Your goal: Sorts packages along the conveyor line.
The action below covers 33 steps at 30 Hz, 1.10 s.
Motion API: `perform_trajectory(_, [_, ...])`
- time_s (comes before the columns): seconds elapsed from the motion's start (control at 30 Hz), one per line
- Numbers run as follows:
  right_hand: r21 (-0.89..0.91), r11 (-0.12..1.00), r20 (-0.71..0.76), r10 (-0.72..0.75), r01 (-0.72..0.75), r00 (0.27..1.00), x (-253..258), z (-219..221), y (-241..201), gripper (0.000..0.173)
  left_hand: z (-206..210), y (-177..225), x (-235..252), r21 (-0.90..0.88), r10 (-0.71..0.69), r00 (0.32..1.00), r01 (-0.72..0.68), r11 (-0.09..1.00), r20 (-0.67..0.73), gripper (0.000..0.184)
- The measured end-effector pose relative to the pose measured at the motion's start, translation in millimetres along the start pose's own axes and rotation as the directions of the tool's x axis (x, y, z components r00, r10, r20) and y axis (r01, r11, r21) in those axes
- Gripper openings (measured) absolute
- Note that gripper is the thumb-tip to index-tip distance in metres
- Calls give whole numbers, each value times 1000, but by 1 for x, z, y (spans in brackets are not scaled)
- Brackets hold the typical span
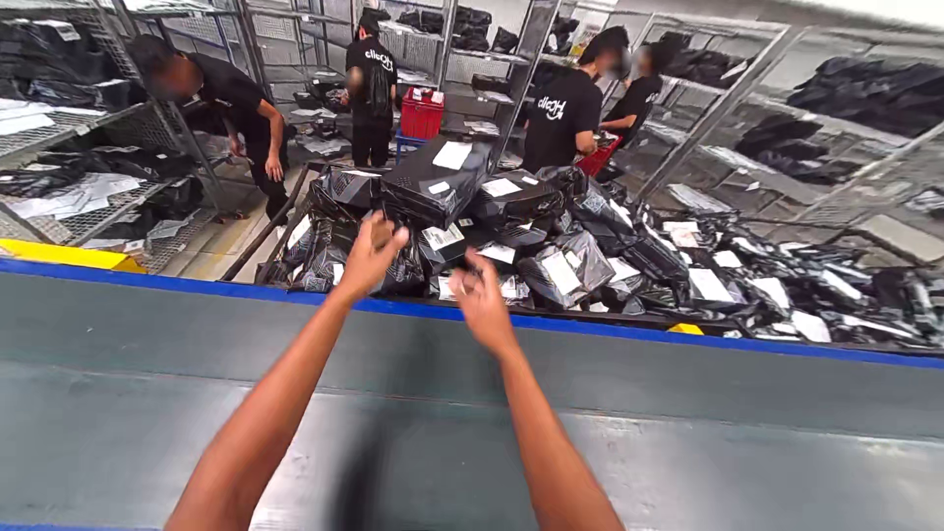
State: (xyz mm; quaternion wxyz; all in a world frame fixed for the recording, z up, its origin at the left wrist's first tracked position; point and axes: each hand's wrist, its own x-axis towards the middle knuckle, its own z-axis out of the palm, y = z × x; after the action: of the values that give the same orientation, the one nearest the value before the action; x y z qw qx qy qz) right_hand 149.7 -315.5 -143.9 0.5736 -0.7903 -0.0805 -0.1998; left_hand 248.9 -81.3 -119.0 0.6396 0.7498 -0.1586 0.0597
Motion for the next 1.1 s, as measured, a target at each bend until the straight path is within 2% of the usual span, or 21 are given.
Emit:
perform_trajectory(0.07, [73, 973, 152, 207, -220, 966, -96, 4, 38, 65, 9, -41, -77, -48, -72, 992, 77, 996, 100, 79])
perform_trajectory(0.1, [77, 945, 178, 300, -317, 937, -142, 4, 58, 58, 12, -59, -114, -61, -128, 983, 137, 989, 135, 76])
perform_trajectory(0.2, [88, 837, 111, 531, -540, 840, -260, -1, 90, 44, 20, -100, -206, -124, -269, 950, 290, 949, 159, 60])
perform_trajectory(0.3, [116, 719, 63, 683, -685, 728, -339, -14, 84, 38, 33, -119, -274, -172, -342, 931, 361, 917, 130, 47])
perform_trajectory(0.37, [87, 701, 35, 707, -707, 706, -365, -25, 82, 35, 45, -119, -304, -237, -373, 919, 393, 889, 124, 39])
perform_trajectory(0.43, [44, 716, 7, 697, -697, 717, -377, -34, 88, 33, 58, -112, -321, -308, -410, 901, 434, 847, 142, 33])
perform_trajectory(0.5, [-10, 759, -22, 650, -651, 759, -372, -41, 94, 31, 69, -102, -328, -339, -424, 886, 464, 818, 187, 30])
perform_trajectory(0.6, [-48, 820, -28, 569, -570, 822, -342, -46, 93, 30, 79, -89, -325, -342, -332, 893, 427, 837, 303, 30])
perform_trajectory(0.73, [-72, 893, -14, 444, -444, 896, -301, -42, 86, 26, 88, -77, -317, -337, -227, 901, 358, 871, 371, 28])
perform_trajectory(0.83, [-63, 930, 59, 366, -363, 929, -278, -28, 73, 25, 90, -69, -318, -319, -199, 912, 320, 892, 358, 27])
perform_trajectory(0.97, [-107, 958, 184, 284, -268, 941, -286, -19, 54, 24, 95, -64, -332, -272, -181, 882, 321, 907, 435, 23])
perform_trajectory(1.1, [-105, 970, 392, 245, -221, 887, -291, -14, 42, 22, 88, -82, -347, -302, -163, 862, 336, 892, 479, 21])
